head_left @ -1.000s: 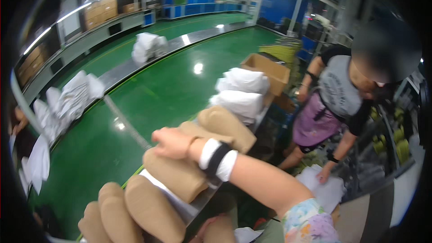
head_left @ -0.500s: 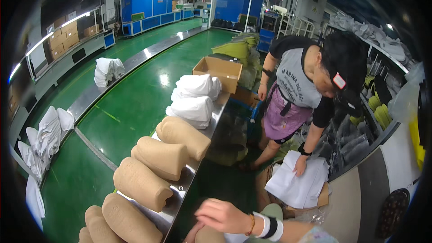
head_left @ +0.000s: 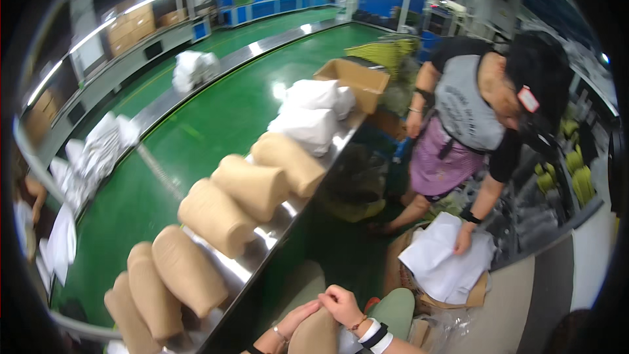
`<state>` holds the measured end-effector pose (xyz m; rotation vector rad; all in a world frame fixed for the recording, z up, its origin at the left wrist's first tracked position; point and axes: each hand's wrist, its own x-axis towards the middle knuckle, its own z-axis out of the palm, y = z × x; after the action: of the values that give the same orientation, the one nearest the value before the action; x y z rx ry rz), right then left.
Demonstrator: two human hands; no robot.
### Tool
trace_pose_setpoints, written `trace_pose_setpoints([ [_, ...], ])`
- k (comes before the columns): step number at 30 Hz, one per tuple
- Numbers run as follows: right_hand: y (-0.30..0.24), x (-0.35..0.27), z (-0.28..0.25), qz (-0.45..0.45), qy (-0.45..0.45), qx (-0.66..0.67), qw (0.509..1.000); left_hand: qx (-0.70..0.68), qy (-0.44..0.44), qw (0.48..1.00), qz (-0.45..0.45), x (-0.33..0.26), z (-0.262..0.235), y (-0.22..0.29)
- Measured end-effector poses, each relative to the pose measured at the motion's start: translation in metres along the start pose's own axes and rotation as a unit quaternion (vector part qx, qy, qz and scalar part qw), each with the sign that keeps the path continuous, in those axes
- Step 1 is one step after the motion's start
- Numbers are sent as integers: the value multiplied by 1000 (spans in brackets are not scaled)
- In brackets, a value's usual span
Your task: Wrapping shoe molds or parts in protective white paper and placing them into boxes in a factory setting.
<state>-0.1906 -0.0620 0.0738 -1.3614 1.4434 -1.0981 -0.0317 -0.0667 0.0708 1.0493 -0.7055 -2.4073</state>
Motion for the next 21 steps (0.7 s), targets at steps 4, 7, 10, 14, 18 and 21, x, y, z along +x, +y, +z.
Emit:
trace_pose_setpoints([
  [4,-7,-28,-8,53,50,64,995,-35,-41,998,28,-6,-1,-19],
  [7,-2,-35,-9,-56,40,-4,998,-72,-73,994,39,-18,-7,-15],
  [10,-8,-31,2,-2,13,73,997,0,-2,995,104,-13,-22,-19],
  [14,-51,-20,3,60,-4,141,988,-262,-7,961,87,-14,-68,-8],
  [18,-46,8,-47,85,64,172,979,-385,-52,913,120,-10,-71,2],
  [21,-92,44,-98,53,22,305,951,-437,-65,890,108,-12,-60,-1],
])
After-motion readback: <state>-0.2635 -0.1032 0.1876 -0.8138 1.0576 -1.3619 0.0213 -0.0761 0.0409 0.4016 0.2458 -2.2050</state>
